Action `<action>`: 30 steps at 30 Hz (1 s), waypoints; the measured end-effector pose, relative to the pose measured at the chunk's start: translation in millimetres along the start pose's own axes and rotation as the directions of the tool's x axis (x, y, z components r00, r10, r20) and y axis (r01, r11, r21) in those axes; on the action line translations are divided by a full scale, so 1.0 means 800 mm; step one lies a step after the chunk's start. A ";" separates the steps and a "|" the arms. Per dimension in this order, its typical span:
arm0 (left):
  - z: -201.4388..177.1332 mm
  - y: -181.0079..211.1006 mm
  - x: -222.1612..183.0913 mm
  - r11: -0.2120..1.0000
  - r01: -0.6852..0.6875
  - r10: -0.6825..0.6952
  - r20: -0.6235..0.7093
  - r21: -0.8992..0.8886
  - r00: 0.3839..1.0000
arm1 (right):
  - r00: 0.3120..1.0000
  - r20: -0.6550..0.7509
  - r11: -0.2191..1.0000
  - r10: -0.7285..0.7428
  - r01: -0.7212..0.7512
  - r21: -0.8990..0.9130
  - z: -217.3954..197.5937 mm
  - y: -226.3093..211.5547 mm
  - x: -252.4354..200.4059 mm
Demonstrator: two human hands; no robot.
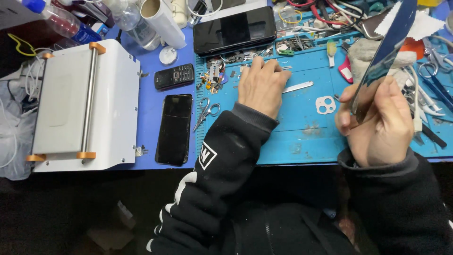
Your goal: Removing adhesive tape and cleaning a damaged smartphone screen at a repair station.
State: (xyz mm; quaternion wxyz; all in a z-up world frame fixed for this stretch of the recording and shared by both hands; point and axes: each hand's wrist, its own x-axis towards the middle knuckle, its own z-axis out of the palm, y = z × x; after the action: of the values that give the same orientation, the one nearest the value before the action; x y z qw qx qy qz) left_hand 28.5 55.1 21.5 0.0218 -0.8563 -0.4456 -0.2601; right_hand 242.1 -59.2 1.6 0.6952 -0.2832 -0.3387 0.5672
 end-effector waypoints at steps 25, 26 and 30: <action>-0.033 0.009 -0.046 0.999 0.041 -0.040 -0.044 0.019 0.998 | 1.000 -0.030 0.971 0.001 -0.008 -0.237 0.014 -0.006 -0.008; -0.042 0.013 -0.049 0.994 0.052 -0.061 -0.095 -0.098 0.994 | 1.000 -0.024 0.961 0.003 -0.009 -0.276 0.010 -0.002 -0.006; -0.084 0.008 -0.072 0.832 0.193 -0.224 0.003 -0.520 0.975 | 0.997 -0.067 0.929 0.041 -0.063 -0.364 -0.006 0.009 -0.004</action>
State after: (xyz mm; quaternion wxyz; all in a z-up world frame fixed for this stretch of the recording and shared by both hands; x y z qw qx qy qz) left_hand -22.4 -10.2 53.8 -0.2244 -0.7690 -0.4492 -0.3957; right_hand 241.5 -60.8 -7.4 0.6247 -0.4332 -0.4103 0.5037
